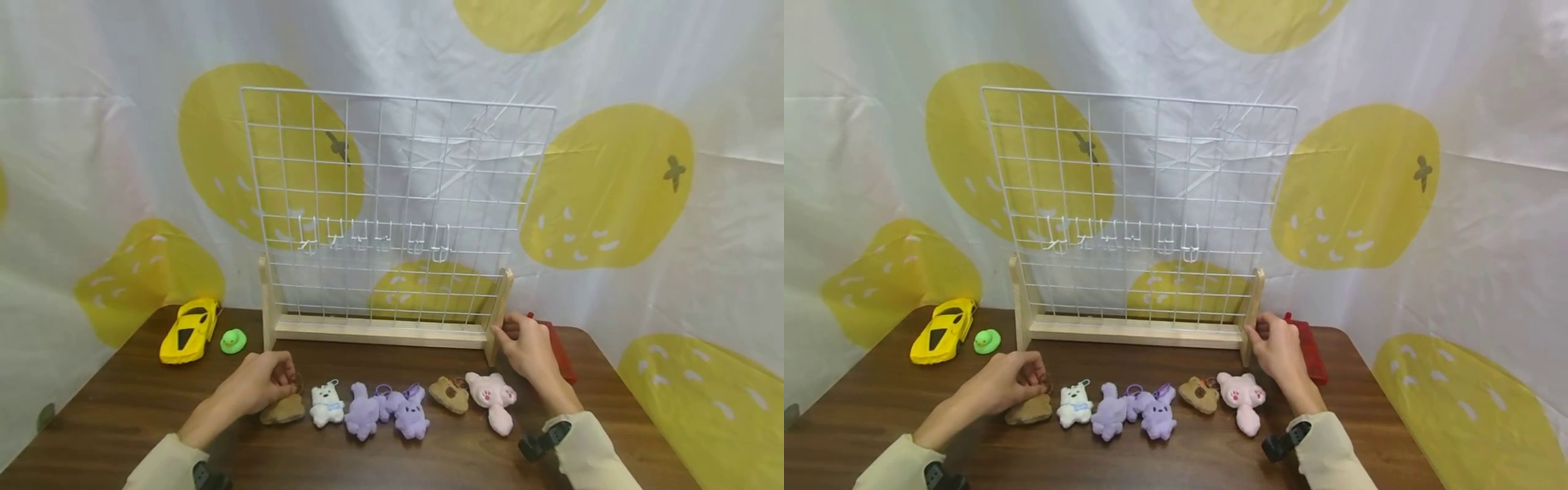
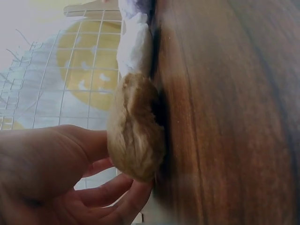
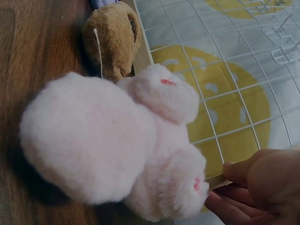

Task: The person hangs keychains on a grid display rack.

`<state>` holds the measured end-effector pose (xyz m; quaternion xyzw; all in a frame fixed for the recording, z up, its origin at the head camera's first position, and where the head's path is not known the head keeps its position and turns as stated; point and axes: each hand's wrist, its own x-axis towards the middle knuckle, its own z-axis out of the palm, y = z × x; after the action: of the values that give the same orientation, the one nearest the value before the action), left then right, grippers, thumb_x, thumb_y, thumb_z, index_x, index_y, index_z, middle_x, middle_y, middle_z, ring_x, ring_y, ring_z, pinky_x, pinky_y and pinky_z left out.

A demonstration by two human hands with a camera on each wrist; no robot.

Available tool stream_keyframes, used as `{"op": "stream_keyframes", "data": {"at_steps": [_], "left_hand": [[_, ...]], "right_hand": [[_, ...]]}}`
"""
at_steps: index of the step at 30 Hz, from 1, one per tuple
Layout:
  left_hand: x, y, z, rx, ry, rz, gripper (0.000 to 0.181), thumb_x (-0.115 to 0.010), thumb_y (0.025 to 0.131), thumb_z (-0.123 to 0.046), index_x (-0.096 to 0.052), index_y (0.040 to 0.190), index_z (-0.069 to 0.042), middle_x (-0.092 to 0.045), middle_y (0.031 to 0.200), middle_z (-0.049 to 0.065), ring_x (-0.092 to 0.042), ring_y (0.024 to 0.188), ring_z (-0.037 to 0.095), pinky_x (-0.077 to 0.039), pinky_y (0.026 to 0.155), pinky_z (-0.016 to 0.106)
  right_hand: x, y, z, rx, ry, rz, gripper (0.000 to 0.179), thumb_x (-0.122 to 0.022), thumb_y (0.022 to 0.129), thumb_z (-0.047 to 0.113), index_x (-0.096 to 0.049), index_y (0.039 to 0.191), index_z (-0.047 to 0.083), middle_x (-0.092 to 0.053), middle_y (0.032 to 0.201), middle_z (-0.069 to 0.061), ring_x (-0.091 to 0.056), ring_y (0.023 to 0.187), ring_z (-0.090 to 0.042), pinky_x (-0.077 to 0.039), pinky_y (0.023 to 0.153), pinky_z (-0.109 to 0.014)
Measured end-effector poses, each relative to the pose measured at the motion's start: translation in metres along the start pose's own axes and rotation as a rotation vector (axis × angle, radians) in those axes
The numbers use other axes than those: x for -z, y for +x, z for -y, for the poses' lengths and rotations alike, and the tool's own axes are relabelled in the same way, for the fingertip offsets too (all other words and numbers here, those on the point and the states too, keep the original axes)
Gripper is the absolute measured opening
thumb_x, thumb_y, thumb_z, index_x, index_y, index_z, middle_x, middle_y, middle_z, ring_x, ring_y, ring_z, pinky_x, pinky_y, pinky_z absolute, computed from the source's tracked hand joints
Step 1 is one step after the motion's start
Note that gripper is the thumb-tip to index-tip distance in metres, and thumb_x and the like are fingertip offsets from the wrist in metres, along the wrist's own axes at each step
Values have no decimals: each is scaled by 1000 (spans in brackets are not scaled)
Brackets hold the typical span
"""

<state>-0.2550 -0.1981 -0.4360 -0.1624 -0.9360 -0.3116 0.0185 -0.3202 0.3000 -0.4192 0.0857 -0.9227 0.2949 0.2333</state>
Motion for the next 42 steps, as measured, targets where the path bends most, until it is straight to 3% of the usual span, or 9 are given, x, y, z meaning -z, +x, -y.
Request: {"op": "stream_keyframes", "data": {"at_steps": [13,24,33,42], "left_hand": [[2,-1,0,-18,22,-57,24,-89,87,-7,-66,88,-14,-67,74,-7,-59,68,8,-51,59,23],[15,4,-2,-23,-54,-173,13,-86,92,-8,-75,100,-9,-78,89,1,-70,77,9,-60,67,24],[25,6,-6,-94,-146,-203,16,-79,94,4,-74,107,-4,-82,100,10,-80,90,23,-67,76,32],[42,10,-18,-121,-125,-305,19,-77,97,1,-74,116,-5,-83,102,11,-80,92,23,-66,78,30]], "right_hand": [[1,0,0,-12,-1,5,20,-78,100,14,-75,111,-3,-81,110,-26,-81,101,-42,-66,87,-56],[2,0,1,-8,6,10,22,-79,100,15,-76,112,-2,-81,111,-26,-81,102,-41,-66,88,-55],[2,-1,-3,-18,10,17,24,-78,101,15,-74,114,-4,-80,113,-27,-80,103,-43,-66,88,-56],[1,-1,0,-17,26,14,24,-77,101,14,-74,114,-5,-79,113,-29,-80,103,-44,-66,88,-56]]}}
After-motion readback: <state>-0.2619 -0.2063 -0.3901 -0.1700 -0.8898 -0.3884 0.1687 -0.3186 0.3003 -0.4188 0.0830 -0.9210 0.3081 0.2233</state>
